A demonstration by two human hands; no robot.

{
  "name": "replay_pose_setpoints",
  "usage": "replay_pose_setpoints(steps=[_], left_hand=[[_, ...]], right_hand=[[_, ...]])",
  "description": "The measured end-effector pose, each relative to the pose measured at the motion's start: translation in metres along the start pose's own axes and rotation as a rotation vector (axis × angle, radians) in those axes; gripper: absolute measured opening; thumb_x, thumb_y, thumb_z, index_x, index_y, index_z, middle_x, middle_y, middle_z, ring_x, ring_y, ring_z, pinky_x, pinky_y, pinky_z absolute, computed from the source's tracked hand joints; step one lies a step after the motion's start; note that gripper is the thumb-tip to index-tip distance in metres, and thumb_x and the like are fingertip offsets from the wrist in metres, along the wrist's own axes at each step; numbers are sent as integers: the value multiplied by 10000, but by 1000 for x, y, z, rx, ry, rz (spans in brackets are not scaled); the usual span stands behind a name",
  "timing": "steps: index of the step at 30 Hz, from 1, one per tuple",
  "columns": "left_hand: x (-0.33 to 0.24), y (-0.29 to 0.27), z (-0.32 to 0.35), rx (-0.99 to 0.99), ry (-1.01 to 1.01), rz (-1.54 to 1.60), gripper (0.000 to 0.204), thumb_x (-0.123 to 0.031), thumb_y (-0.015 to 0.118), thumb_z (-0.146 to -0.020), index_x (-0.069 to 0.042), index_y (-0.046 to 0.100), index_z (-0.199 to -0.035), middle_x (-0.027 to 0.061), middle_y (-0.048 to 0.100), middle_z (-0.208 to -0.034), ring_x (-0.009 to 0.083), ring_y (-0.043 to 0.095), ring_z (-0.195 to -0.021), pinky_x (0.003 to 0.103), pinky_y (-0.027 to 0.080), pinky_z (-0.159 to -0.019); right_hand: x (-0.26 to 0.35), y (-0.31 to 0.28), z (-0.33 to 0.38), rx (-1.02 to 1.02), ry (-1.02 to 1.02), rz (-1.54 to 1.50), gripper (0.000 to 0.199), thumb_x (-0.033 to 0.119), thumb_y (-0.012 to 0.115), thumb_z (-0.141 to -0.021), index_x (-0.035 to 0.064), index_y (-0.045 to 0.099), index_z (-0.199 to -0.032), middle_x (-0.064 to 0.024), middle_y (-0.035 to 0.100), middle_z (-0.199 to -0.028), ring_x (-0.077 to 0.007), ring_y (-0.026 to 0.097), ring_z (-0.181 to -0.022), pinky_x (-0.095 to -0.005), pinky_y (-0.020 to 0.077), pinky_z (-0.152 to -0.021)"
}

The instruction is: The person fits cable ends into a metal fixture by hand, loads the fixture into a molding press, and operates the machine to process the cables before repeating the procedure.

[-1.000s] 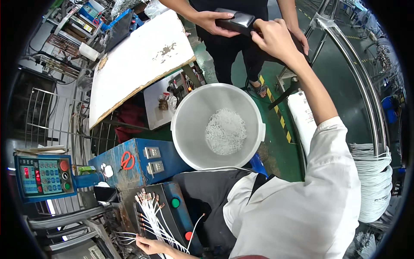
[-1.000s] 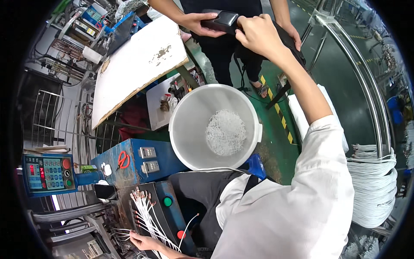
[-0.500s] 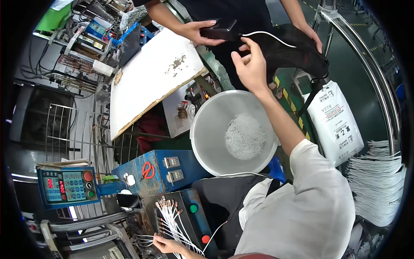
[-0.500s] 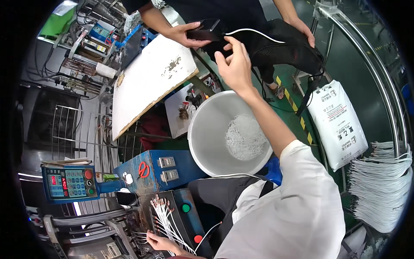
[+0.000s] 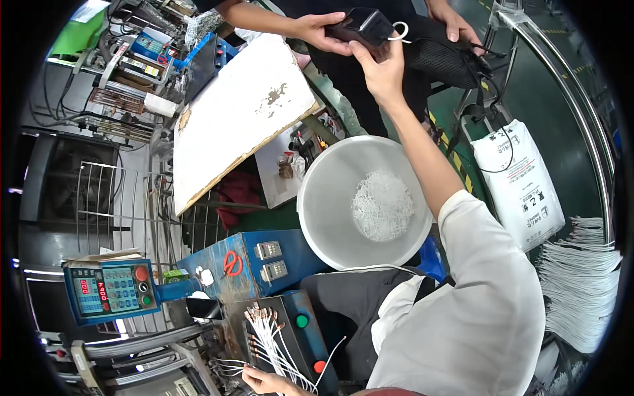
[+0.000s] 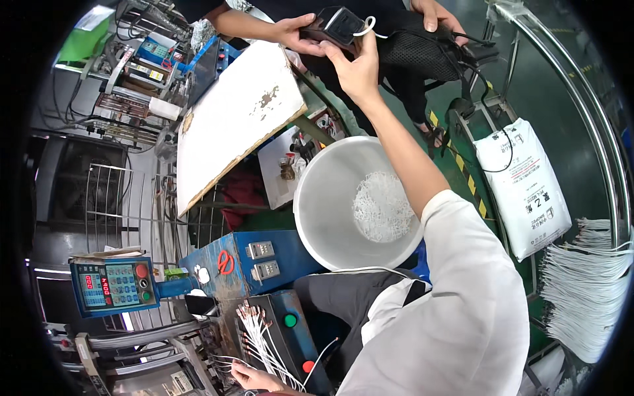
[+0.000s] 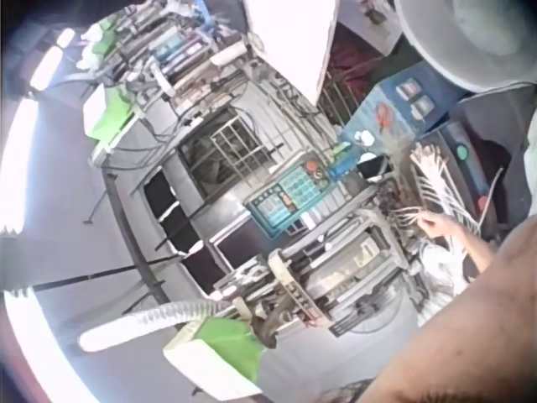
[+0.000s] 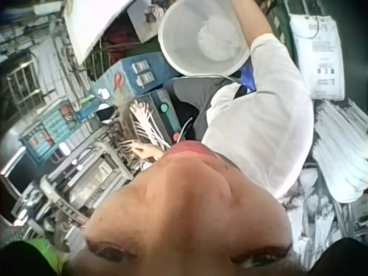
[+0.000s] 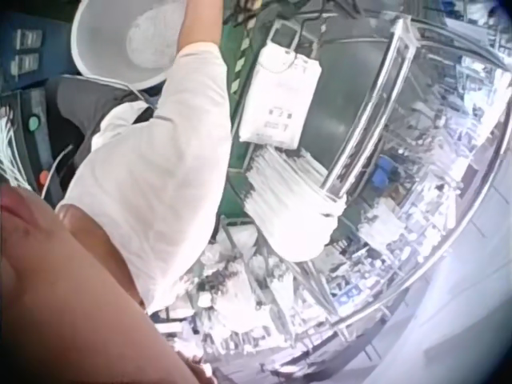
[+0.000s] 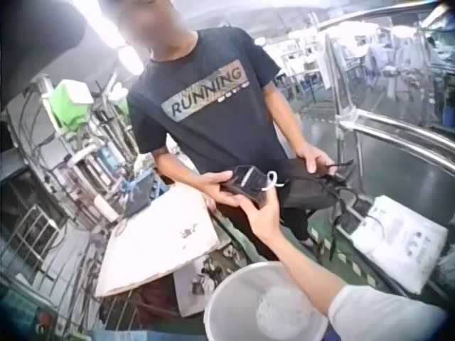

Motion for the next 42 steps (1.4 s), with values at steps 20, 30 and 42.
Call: replay_pose_setpoints(steps=[20, 30, 42], left_hand=[[45, 8, 14, 51, -233, -45, 335, -281, 586, -1008, 44, 664, -1020, 154, 688, -1012, 229, 624, -909, 372, 495, -820], [50, 4, 17, -19, -254, -4, 254, -191, 596, -984, 58, 634, -953, 143, 659, -940, 248, 607, -828, 346, 487, -746], [54, -1, 8, 88, -346, 101, 413, -316, 573, -1028, 47, 661, -1205, 183, 693, -1154, 247, 640, -1014, 341, 513, -899]], right_hand=[[102, -11, -14, -342, -591, 479, 721, 47, 845, -797, 18, 291, -1258, -210, 389, -1330, -255, 604, -1093, -338, 564, -873], [106, -12, -27, -349, -555, 529, 621, 111, 828, -834, 16, 346, -1213, -186, 530, -1162, -222, 663, -972, -321, 571, -809], [108, -10, -52, -279, -464, 750, 662, 308, 816, -839, -6, 387, -1233, -229, 582, -1095, -340, 669, -894, -389, 528, -833]])
Point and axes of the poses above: each hand's wrist, its own z-axis away from the middle knuckle, its own y-axis out of the palm, x = y × z, the point moved 9 cm from there along -z, towards the middle knuckle
